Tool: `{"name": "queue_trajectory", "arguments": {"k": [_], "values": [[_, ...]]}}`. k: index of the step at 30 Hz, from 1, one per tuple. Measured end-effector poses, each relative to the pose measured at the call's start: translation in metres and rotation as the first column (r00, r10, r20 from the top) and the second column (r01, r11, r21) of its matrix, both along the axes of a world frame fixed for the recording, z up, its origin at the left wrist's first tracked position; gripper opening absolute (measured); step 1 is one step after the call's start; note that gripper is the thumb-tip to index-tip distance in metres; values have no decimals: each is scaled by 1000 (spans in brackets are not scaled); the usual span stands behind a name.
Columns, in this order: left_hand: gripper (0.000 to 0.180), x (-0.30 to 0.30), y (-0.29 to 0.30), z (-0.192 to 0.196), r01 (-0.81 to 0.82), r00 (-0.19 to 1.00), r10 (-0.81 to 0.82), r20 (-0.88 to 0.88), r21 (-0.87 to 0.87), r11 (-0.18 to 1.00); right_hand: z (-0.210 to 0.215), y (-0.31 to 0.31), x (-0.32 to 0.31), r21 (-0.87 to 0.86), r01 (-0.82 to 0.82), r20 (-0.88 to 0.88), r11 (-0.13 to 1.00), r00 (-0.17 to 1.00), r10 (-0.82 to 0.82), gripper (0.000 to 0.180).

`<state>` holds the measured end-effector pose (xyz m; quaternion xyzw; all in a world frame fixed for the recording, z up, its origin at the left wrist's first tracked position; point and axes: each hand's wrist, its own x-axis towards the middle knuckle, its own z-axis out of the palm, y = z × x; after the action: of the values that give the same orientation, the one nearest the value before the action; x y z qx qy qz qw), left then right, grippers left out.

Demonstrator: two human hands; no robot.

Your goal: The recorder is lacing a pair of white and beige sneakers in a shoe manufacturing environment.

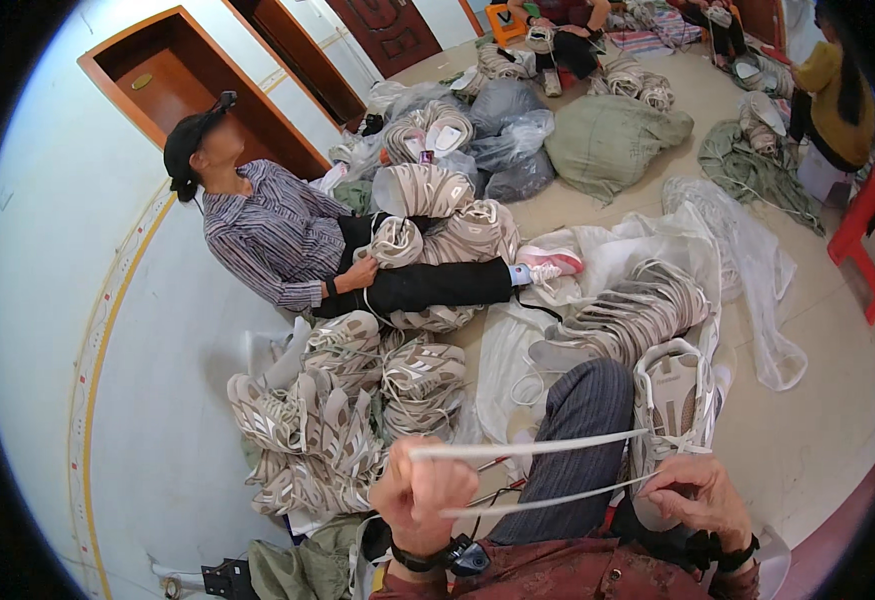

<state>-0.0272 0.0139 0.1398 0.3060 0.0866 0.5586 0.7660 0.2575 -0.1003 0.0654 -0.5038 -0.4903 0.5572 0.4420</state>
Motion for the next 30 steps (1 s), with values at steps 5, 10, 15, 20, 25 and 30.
{"name": "queue_trajectory", "arguments": {"k": [5,10,15,20,25,30], "values": [[29,-7,25,-17,-91,994,101,36,-220,971,-5,-4,1,-62,40,-7,997,999,-41,9],[24,-31,57,-69,-113,990,136,21,-435,893,-3,3,-2,-72,58,14,996,998,-57,10],[23,-50,67,-133,-205,979,174,-110,-567,798,-14,5,-3,61,96,99,994,990,-102,10],[24,-39,67,-151,-301,953,200,-229,-615,729,-20,4,1,40,132,22,990,991,-133,11],[27,-25,70,-159,-365,913,157,-376,-584,725,-27,4,9,55,102,-31,993,994,-100,11],[26,-27,71,-184,-327,796,-104,-596,-568,755,-30,7,15,37,102,-170,994,981,-94,10]]}}
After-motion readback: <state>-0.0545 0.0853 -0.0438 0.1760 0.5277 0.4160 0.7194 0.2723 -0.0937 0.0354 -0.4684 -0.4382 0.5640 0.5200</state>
